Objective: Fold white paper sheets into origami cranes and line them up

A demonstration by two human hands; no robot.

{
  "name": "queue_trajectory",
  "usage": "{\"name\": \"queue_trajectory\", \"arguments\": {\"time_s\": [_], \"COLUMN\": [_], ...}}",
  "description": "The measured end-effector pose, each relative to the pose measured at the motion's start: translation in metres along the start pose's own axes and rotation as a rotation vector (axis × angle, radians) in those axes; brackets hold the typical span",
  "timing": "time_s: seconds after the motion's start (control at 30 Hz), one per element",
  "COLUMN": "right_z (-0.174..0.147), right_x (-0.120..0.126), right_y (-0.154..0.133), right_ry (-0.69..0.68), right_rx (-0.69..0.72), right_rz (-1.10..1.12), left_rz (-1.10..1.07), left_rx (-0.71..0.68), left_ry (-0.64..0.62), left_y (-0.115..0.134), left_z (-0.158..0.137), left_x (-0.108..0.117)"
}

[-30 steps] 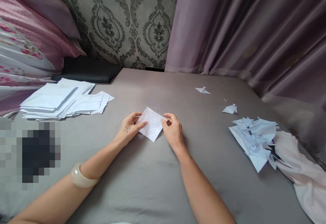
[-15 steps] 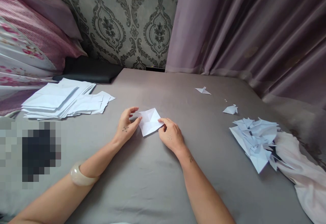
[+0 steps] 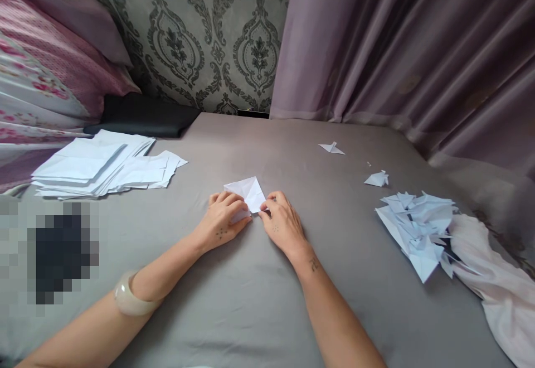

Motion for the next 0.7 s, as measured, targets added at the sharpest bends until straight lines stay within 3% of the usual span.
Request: {"name": "queue_trajectory", "arguments": {"time_s": [0.23,0.7], "right_z": [0.0031,0.0042], "right_x": [-0.0018,-0.0058], "right_y": [0.0094,0.0091], "right_ry": [-0.010,0.072], "right_rx": [-0.069,-0.018], "right_rz": [0.034,-0.012], "left_rz": [0.027,0.107], "left_rx": [-0.012,-0.029], "left_ry": [0.038,-0.011], "left_y": [0.0009,0.0045], "left_z": [0.0007,0.0000], "left_x": [0.0034,0.0054]}}
Point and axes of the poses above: each hand's wrist, its own z-axis towards the middle knuckle, its own x-axis out of the back of the hand, y = z × x, the point moved 9 cm from there along z, towards the middle knuckle, and after that the axes turned 9 degrees about y, right-handed, at the moved point
